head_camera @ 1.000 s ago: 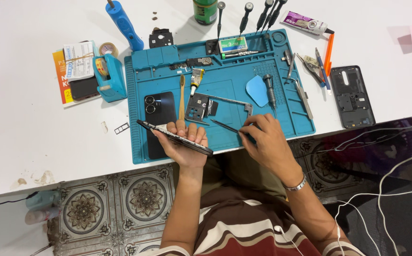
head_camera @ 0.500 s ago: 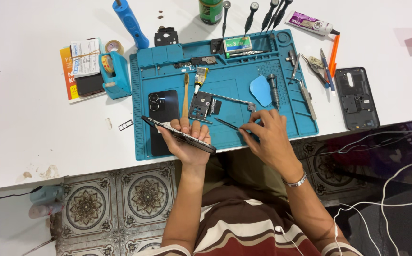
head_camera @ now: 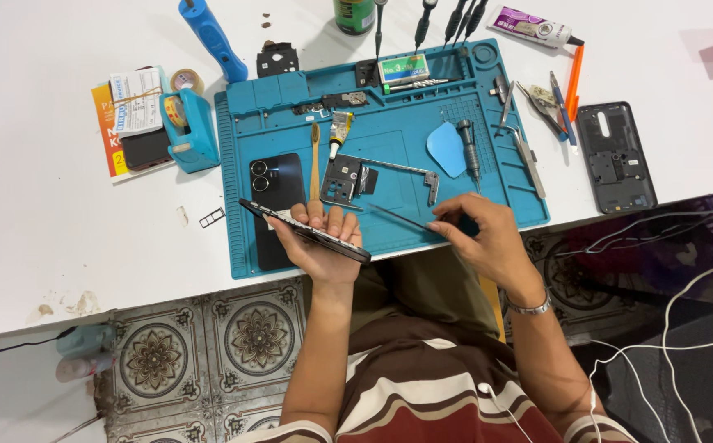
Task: The person cleans the interior of a disassembled smartphone using a blue plastic spudger and a small brush. They then use a metal prying tool to separate the screen assembly from the frame and continue cleaning the internal components. The person works at a repair bench with various tools and phone parts visible.
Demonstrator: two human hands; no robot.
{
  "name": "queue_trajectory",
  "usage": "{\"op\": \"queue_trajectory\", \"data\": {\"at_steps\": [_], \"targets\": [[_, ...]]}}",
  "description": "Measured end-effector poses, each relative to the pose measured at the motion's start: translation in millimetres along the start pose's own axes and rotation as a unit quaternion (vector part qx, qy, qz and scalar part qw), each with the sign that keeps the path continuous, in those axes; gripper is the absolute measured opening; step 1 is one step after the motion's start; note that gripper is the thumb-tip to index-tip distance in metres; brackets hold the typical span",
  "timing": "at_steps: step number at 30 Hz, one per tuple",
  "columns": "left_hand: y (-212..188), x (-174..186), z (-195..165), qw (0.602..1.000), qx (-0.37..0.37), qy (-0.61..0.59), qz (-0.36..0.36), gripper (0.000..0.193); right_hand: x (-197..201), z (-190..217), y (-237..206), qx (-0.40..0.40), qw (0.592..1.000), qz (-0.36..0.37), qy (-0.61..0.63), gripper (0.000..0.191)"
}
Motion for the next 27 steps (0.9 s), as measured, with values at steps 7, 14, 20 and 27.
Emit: {"op": "queue_trajectory", "data": {"at_steps": [7,14,20,27], "targets": [[-0.1,-0.3,-0.8,1.000,-0.004,0.003,-0.017,0.050,3.3,17.8,0.4,0.074,0.995,-0.002,-0.060,0.022],[-0.3,0.4,-2.0,1.000,-0.002,0.003,-0.025,0.050,-0.8,27.7,-1.2,0.085,0.990,-0.030,-0.106,0.024],[-0.6,0.0,-1.7,1.000,-0.003,0.007,-0.028,0.050,-1.0,26.3,0.2,0.094,0.986,-0.038,-0.130,0.019],[0.0,0.1,-1.8,1.000,-0.006,0.007,-0.014,0.050,-7.2,30.3,-0.3,0.090,0.984,0.000,-0.156,0.033]]}}
Point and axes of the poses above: each hand's wrist, its own y-axis towards the middle knuckle, its own x-axis out of the back of the hand, z = x × y, the point moved 8 cm from there along y, towards the middle knuckle, and after that the axes turned 1 degree about z, right-handed, at the moved point
